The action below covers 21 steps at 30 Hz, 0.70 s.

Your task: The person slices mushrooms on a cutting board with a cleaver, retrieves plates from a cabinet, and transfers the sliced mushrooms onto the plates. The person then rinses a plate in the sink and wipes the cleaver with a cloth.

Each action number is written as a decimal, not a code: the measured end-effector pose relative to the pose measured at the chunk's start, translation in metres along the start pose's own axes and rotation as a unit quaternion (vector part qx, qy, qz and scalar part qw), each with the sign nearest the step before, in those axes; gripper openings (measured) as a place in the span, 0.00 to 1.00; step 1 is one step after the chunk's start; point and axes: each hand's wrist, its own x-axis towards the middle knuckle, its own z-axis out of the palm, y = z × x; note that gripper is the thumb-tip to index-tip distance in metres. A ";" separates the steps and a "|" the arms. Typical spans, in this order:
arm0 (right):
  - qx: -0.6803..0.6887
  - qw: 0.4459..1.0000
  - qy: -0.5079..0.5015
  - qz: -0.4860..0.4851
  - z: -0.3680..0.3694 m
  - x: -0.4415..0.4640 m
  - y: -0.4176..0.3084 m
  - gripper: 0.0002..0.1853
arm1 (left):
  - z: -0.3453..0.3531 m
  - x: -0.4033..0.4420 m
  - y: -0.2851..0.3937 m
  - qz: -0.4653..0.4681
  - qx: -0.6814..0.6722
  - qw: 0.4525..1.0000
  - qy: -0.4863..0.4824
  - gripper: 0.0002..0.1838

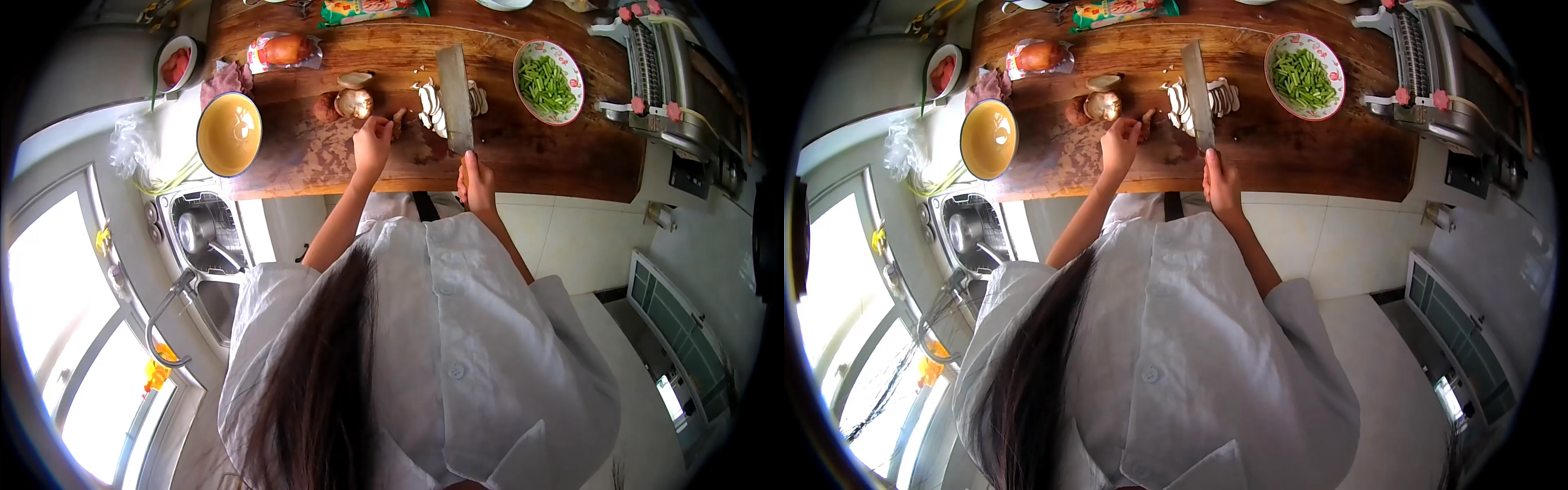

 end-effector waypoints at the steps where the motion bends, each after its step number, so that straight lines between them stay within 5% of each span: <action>1: -0.013 1.000 0.000 -0.011 0.001 0.001 0.000 0.23 | -0.001 -0.001 0.009 0.023 0.040 0.999 0.019 0.11; 9: -0.047 0.999 0.000 -0.021 -0.009 -0.006 0.004 0.25 | 0.016 0.001 0.003 0.067 0.032 0.997 0.029 0.10; 15: -0.020 1.000 0.002 -0.009 -0.014 -0.005 0.001 0.24 | 0.027 0.014 0.004 -0.072 -0.130 0.989 0.001 0.09; 18: -0.011 1.000 -0.003 -0.007 -0.013 -0.003 0.000 0.24 | 0.024 0.006 0.011 -0.077 -0.091 0.993 0.014 0.07; 21: -0.020 1.000 -0.005 -0.016 -0.011 -0.002 -0.001 0.24 | 0.021 -0.003 0.013 0.045 0.060 0.994 0.076 0.10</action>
